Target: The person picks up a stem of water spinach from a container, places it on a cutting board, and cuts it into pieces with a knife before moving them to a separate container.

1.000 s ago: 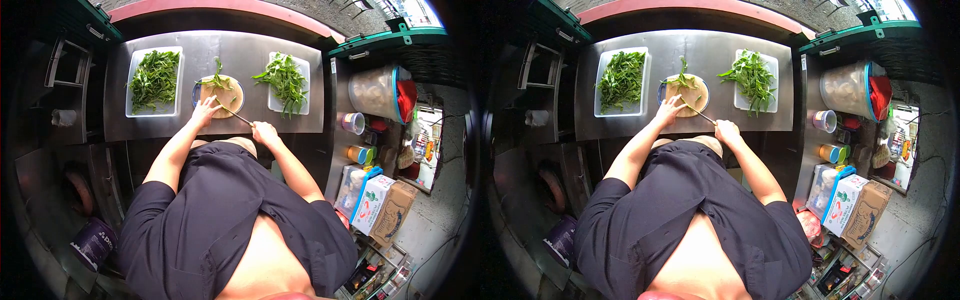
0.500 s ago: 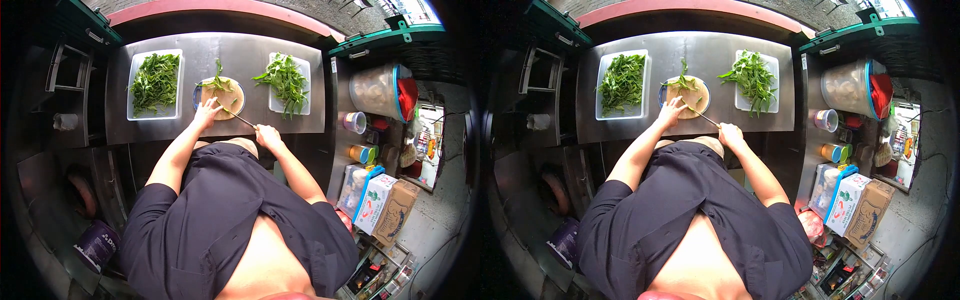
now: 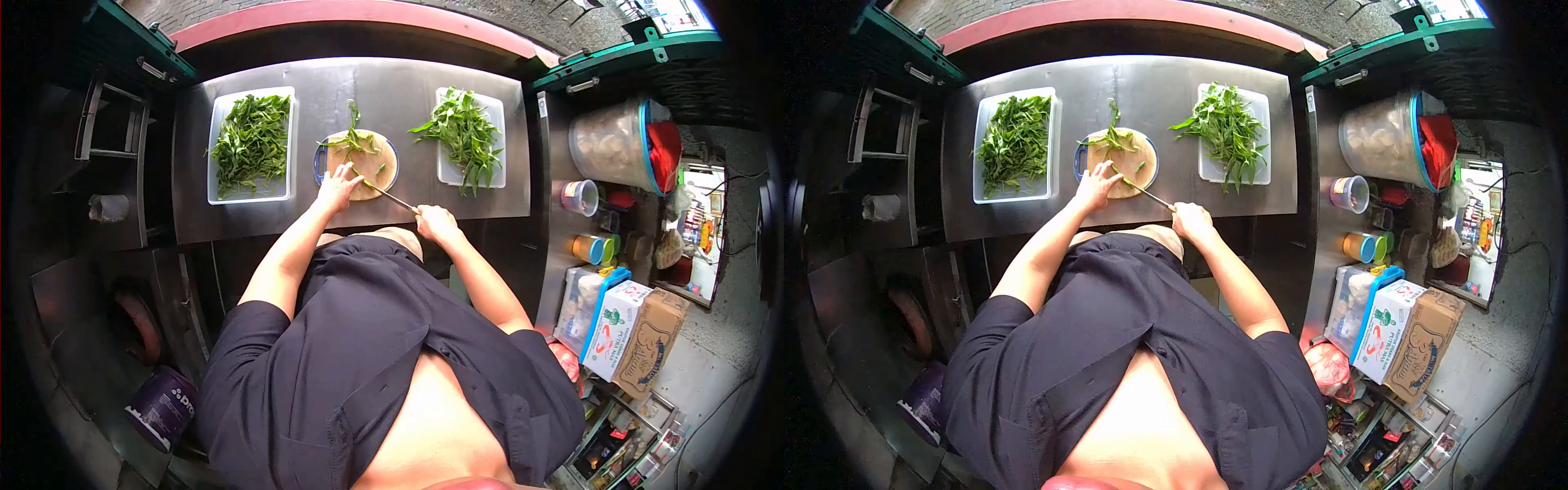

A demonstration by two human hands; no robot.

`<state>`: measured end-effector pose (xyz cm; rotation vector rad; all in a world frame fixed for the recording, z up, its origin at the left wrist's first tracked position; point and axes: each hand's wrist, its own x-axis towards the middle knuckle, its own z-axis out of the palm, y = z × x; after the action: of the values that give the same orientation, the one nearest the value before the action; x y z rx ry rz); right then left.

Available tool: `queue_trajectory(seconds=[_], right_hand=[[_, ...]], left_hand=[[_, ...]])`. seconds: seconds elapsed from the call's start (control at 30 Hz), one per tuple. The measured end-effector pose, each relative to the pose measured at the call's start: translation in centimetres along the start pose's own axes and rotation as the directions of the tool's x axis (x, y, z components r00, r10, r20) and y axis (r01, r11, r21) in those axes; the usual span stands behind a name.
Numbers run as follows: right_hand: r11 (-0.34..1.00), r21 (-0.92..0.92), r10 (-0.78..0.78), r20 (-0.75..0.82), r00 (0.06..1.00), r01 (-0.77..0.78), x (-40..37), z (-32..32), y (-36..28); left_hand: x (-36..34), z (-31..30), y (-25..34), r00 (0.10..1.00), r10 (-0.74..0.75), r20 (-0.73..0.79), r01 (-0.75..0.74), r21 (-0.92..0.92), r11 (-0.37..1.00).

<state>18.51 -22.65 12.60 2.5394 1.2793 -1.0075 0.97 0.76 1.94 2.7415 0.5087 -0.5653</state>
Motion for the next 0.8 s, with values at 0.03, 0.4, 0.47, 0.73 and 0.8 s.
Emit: queue_trajectory(seconds=[0.03, 0.4, 0.47, 0.73, 0.8], right_hand=[[1.000, -0.020, 0.004, 0.025, 1.000, -0.003, 0.3, -0.4, -0.1], [0.998, -0.046, -0.036, 0.036, 0.999, 0.037, -0.1, 0.1, 1.3], [0.998, -0.028, -0.048, 0.028, 0.998, 0.049, -0.3, 0.1, 1.7], [0.991, 0.105, -0.081, -0.060, 0.995, 0.087, -1.2, 1.6, 3.3], [0.979, 0.192, -0.055, -0.053, 0.997, 0.064, -1.9, 1.3, 3.2]], left_hand=[[0.2, 0.0, 0.0, 1.000, 0.004, -0.002, -0.004, 0.001, 1.000], [-0.5, -0.3, 0.1, 1.000, -0.006, -0.004, 0.006, -0.037, 0.999], [-0.5, -0.6, 0.2, 1.000, -0.009, 0.005, 0.009, -0.033, 0.999], [-0.1, 0.9, 0.2, 0.997, 0.022, -0.073, -0.021, 0.011, 1.000], [0.4, 1.2, 0.2, 0.970, 0.073, -0.234, -0.075, 0.001, 0.997]])
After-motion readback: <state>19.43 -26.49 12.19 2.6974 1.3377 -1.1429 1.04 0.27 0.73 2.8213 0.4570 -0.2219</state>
